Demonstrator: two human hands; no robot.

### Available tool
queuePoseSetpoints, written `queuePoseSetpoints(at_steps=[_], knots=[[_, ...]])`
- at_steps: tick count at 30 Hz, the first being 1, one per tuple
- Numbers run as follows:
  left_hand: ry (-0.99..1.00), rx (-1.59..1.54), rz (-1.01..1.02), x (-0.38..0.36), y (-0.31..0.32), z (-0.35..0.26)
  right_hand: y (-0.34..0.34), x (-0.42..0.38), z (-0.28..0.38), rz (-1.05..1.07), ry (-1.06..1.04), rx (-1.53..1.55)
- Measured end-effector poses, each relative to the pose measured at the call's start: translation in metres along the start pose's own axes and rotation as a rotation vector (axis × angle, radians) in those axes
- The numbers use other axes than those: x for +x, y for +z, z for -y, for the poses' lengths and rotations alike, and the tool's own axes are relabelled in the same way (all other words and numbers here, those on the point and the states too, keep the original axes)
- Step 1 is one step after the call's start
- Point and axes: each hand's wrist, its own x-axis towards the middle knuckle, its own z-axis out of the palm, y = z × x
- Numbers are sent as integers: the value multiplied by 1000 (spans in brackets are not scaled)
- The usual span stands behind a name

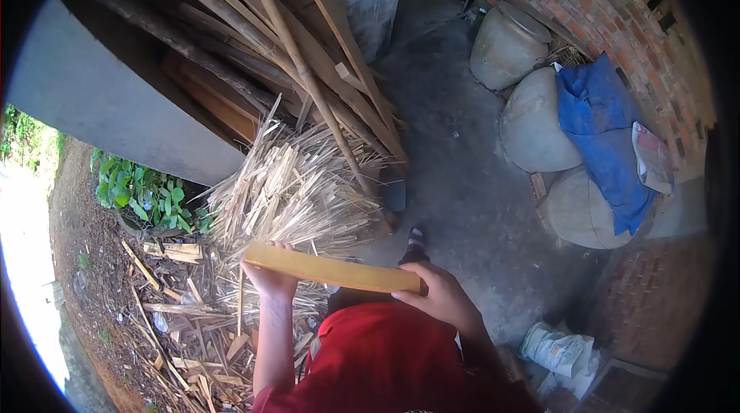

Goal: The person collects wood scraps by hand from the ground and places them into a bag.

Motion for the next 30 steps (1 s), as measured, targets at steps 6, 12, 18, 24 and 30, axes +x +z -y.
queuePoseSetpoints(at_steps=[6,12,18,24,30], knots=[[122,80,188,27,5,37,-58,74,-51,157,-141,51],[203,43,-158,-4,108,150,-171,146,-126,389,-190,87],[213,94,-42,-4,142,231,-263,193,-187,522,-137,154],[239,133,-89,-1,201,276,-305,225,-214,570,-72,233],[267,44,-238,-3,206,290,-313,245,-230,581,-47,290]])
